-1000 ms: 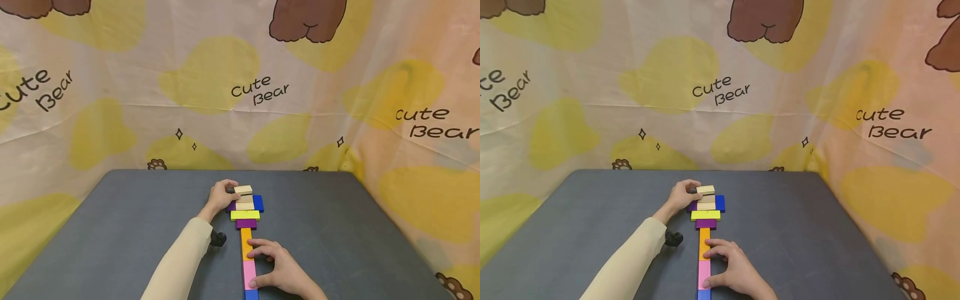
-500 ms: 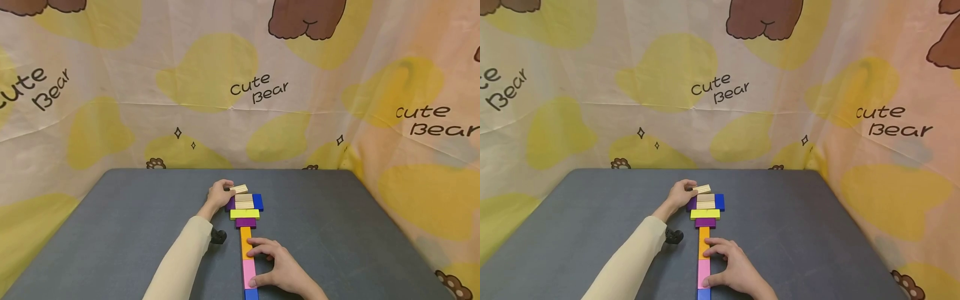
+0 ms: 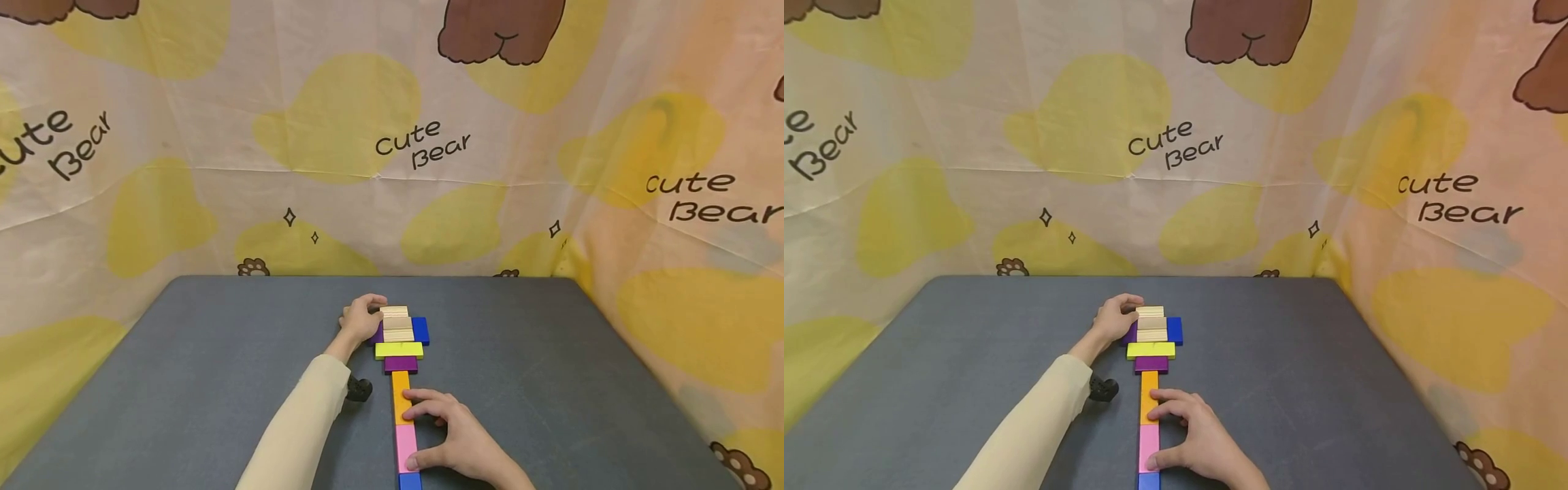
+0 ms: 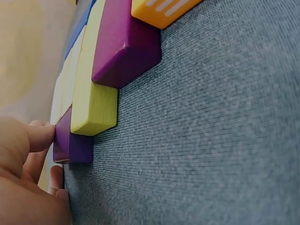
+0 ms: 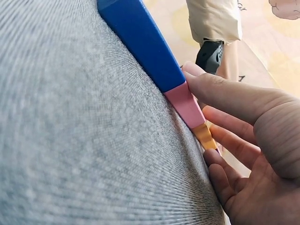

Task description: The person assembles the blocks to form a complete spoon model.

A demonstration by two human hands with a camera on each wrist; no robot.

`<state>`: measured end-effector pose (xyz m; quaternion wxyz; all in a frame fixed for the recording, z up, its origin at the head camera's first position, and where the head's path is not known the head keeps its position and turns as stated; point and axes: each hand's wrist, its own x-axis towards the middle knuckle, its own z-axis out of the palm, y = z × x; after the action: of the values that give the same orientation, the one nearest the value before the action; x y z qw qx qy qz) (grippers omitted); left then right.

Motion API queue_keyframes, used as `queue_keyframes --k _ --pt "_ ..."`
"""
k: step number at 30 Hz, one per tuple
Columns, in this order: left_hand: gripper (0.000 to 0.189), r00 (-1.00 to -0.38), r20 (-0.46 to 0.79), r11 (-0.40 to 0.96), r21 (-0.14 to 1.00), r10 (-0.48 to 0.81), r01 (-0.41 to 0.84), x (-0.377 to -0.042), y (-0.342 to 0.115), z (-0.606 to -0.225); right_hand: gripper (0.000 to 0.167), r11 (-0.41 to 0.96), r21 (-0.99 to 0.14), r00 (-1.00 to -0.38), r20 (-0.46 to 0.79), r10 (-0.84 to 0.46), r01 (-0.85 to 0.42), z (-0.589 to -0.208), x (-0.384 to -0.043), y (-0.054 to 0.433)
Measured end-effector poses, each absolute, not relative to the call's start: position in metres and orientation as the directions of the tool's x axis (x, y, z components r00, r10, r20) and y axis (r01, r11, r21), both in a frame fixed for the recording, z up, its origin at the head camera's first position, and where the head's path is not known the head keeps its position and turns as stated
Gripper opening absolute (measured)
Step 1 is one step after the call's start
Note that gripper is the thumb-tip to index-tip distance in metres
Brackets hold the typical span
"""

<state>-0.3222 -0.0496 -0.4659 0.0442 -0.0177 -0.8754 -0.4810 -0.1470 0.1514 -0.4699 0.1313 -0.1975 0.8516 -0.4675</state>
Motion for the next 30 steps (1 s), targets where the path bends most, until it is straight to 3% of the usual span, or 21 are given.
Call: queue_keyframes --k 19,30 --pt "0.023 -0.995 0.100 0.523 0.846 0.027 0.100 -0.319 -0.052 -0.465 0.045 0.509 -0.835 -0.895 -0.048 -0.444 -0.208 -0.468 -0.143 0.149" --pt "0.030 -0.984 0.142 0.378 0.910 0.106 0.172 -0.319 -0.074 -0.458 0.045 0.511 -0.828 -0.887 -0.036 -0.461 -0.232 -0.468 -0.145 0.151"
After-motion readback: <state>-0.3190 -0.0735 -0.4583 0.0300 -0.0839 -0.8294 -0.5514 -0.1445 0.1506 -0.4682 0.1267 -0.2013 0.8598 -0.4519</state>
